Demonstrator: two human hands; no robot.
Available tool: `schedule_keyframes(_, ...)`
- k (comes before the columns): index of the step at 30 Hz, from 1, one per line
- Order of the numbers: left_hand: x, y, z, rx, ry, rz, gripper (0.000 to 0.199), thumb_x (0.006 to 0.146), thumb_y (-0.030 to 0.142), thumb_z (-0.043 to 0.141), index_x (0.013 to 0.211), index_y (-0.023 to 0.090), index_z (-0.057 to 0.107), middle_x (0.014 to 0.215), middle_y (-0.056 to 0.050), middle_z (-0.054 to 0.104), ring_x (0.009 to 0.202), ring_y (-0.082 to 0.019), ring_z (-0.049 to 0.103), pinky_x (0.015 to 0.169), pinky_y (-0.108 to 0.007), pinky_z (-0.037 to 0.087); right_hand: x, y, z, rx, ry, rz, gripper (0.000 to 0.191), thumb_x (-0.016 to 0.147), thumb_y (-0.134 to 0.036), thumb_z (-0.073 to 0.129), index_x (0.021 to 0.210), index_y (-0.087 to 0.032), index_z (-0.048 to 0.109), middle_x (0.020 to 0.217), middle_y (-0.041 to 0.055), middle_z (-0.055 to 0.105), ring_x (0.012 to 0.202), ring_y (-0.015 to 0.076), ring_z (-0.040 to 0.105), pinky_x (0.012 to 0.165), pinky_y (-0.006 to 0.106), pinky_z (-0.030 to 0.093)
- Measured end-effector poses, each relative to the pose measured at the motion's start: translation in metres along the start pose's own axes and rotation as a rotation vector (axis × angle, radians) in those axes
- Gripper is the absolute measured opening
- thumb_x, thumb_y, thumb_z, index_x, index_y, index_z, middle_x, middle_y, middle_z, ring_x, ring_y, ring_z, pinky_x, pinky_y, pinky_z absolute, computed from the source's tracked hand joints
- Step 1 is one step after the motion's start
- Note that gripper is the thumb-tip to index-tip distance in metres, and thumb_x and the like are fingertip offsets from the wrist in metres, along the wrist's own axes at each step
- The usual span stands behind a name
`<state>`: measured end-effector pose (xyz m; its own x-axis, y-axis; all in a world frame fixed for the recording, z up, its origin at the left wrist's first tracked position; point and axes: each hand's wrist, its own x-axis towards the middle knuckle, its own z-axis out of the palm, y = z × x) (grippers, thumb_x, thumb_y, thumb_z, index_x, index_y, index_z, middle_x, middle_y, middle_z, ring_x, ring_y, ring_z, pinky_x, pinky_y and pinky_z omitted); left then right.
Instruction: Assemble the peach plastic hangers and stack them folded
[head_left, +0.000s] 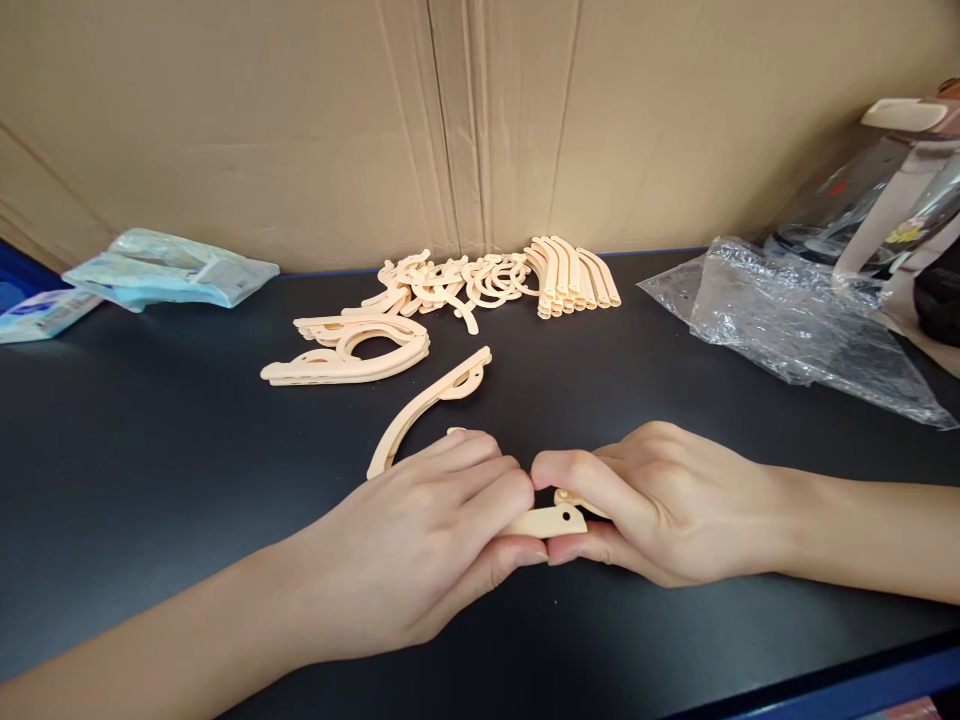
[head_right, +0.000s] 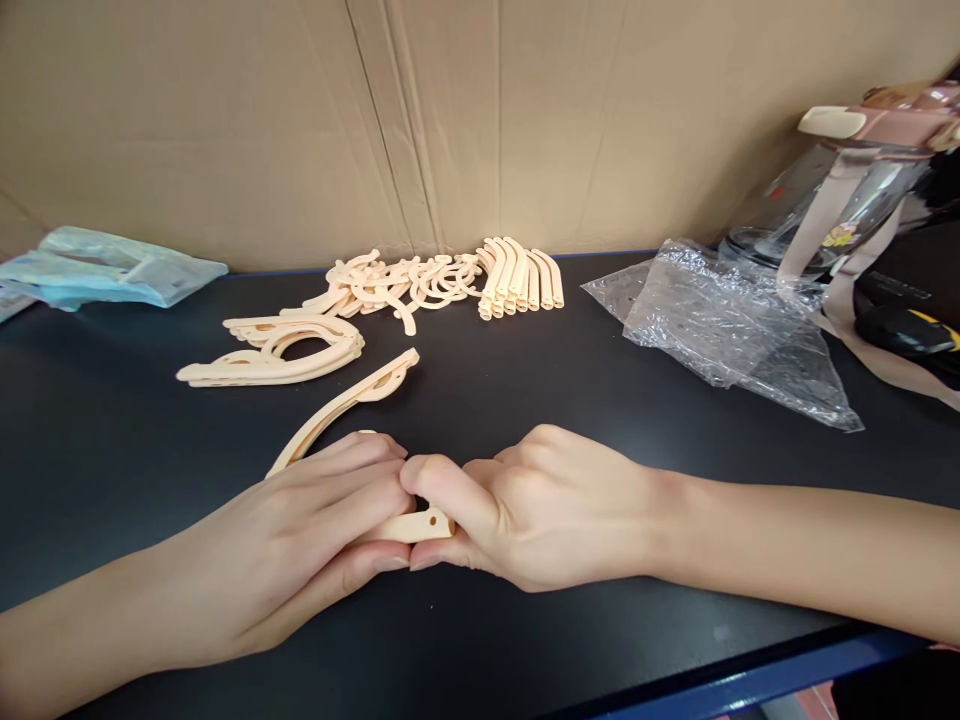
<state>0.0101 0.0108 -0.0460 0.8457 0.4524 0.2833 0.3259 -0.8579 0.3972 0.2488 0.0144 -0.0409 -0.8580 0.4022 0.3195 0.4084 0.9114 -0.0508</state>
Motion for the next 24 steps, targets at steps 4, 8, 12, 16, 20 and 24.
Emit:
schedule_keyframes(4, 0.0001, 0.0006, -0.0009, -0.025, -0.012, -0.012, 0.029, 0.109, 0.026, 0.032, 0.096, 0.019, 0.057, 0.086, -0.003, 0.058, 0.08, -0.019, 0.048, 0.072, -0.031, 0.04, -0.0024, 0.0027, 0.0033, -0.092, 0.049, -0.083, 0.034, 0.112, -0.035, 0.026, 0.108, -0.012, 0.051, 0.06, -0.0044, 0.06, 0.043, 0.0097, 0.053, 0.043, 0.026, 0.027)
schedule_keyframes(8, -0.0007, 0.0012, -0.0013, -0.053, -0.021, -0.02, 0.028, 0.109, 0.027, 0.034, 0.095, 0.019, 0.057, 0.086, -0.003, 0.058, 0.079, -0.019, 0.047, 0.073, -0.031, 0.04, -0.0044, 0.0042, 0.0031, -0.166, 0.059, -0.141, 0.031, 0.112, -0.032, 0.031, 0.108, -0.011, 0.054, 0.061, -0.0041, 0.06, 0.045, 0.0097, 0.055, 0.043, 0.028, 0.028)
schedule_keyframes(12, 0.0001, 0.0019, -0.0014, -0.08, -0.001, 0.0, 0.023, 0.108, 0.024, 0.038, 0.095, 0.019, 0.057, 0.086, -0.002, 0.059, 0.081, -0.019, 0.047, 0.076, -0.031, 0.039, -0.0046, 0.0039, 0.0002, -0.248, 0.076, -0.193, 0.029, 0.111, -0.027, 0.031, 0.106, -0.013, 0.056, 0.059, -0.0048, 0.057, 0.044, 0.0107, 0.049, 0.042, 0.031, 0.026)
schedule_keyframes(16, 0.0024, 0.0028, -0.003, -0.101, -0.023, -0.017, 0.027, 0.108, 0.025, 0.04, 0.091, 0.017, 0.06, 0.08, -0.002, 0.059, 0.077, -0.018, 0.047, 0.073, -0.031, 0.039, -0.0045, 0.0027, -0.0011, -0.242, 0.035, -0.191, 0.035, 0.11, -0.024, 0.026, 0.1, -0.016, 0.058, 0.056, -0.0052, 0.052, 0.042, 0.0118, 0.045, 0.041, 0.032, 0.025)
schedule_keyframes(20, 0.0038, 0.0034, -0.0045, -0.086, -0.012, 0.022, 0.029, 0.107, 0.024, 0.04, 0.089, 0.017, 0.061, 0.077, -0.002, 0.06, 0.077, -0.019, 0.051, 0.076, -0.032, 0.041, -0.0039, 0.0007, -0.0013, -0.317, 0.061, -0.228, 0.032, 0.109, -0.024, 0.031, 0.097, -0.017, 0.059, 0.052, -0.0065, 0.046, 0.04, 0.0121, 0.04, 0.041, 0.031, 0.023)
schedule_keyframes(24, 0.0038, 0.0027, -0.0058, 0.002, -0.005, 0.041, 0.028, 0.106, 0.023, 0.044, 0.085, 0.017, 0.061, 0.074, 0.0, 0.058, 0.075, -0.018, 0.051, 0.09, -0.035, 0.043, -0.0026, 0.0014, -0.0008, -0.321, 0.069, -0.221, 0.034, 0.109, -0.025, 0.033, 0.09, -0.018, 0.06, 0.054, -0.0055, 0.048, 0.042, 0.0128, 0.041, 0.042, 0.032, 0.024)
